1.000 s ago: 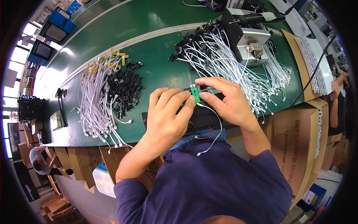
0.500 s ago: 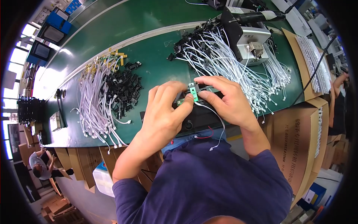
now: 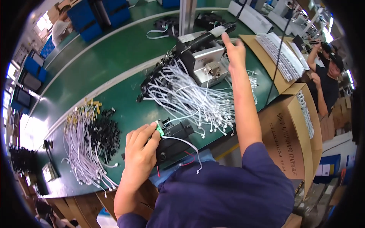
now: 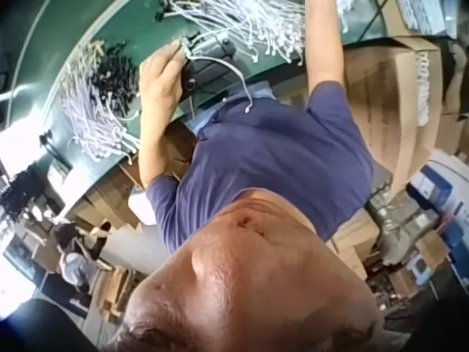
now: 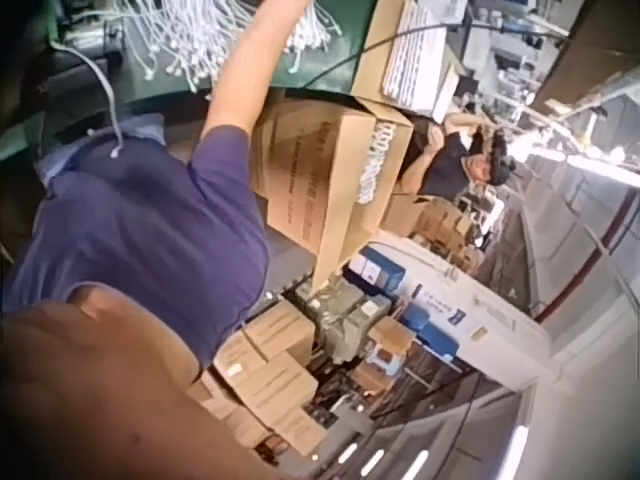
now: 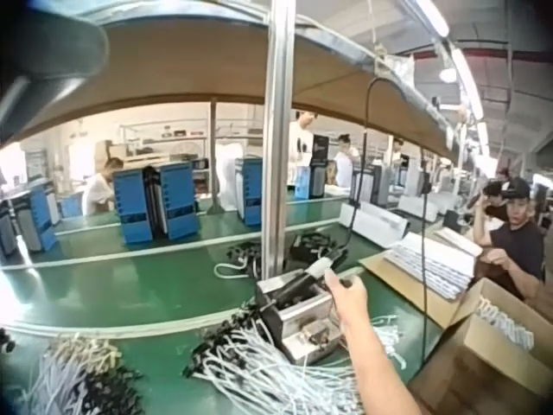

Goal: Assembling electronic components by connecting wire harnesses to plastic housings on a production line.

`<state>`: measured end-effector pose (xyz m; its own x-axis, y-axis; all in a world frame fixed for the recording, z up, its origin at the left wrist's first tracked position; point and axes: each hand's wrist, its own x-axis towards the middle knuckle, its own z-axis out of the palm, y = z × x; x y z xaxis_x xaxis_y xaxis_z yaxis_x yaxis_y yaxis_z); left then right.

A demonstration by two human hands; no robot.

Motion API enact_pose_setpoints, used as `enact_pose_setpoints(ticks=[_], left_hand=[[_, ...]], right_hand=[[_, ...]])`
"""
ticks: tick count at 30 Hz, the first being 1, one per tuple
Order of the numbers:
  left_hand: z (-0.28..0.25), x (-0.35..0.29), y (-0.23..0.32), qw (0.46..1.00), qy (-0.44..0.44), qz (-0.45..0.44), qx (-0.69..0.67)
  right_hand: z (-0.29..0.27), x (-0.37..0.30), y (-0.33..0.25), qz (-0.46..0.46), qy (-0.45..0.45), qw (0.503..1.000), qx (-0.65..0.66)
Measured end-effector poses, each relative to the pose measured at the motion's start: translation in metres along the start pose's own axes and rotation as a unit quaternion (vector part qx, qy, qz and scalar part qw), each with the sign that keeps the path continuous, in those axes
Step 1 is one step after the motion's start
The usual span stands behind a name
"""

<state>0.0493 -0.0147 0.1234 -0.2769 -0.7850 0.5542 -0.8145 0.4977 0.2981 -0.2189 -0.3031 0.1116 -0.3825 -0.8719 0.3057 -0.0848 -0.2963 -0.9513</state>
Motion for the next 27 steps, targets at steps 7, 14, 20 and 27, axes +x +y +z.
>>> enact_pose_setpoints(ticks=[7,14,20,27], left_hand=[[0.001,-0.001,0.002,1.0,0.011,-0.018,-0.008],[0.0,0.003,0.001,0.999,-0.006,-0.032,-0.018],[0.004,0.003,-0.003,1.0,0.008,-0.025,-0.007],[0.005,0.002,-0.002,1.0,0.007,-0.027,-0.013]], right_hand=[[0.017,0.078,0.023,0.13,-0.189,0.962,0.147],[-0.002,0.017,-0.068,-0.148,-0.204,0.932,0.262],[-0.008,-0.017,-0.045,-0.199,-0.145,0.957,0.154],[-0.01,-0.027,-0.016,-0.177,-0.159,0.959,0.158]])
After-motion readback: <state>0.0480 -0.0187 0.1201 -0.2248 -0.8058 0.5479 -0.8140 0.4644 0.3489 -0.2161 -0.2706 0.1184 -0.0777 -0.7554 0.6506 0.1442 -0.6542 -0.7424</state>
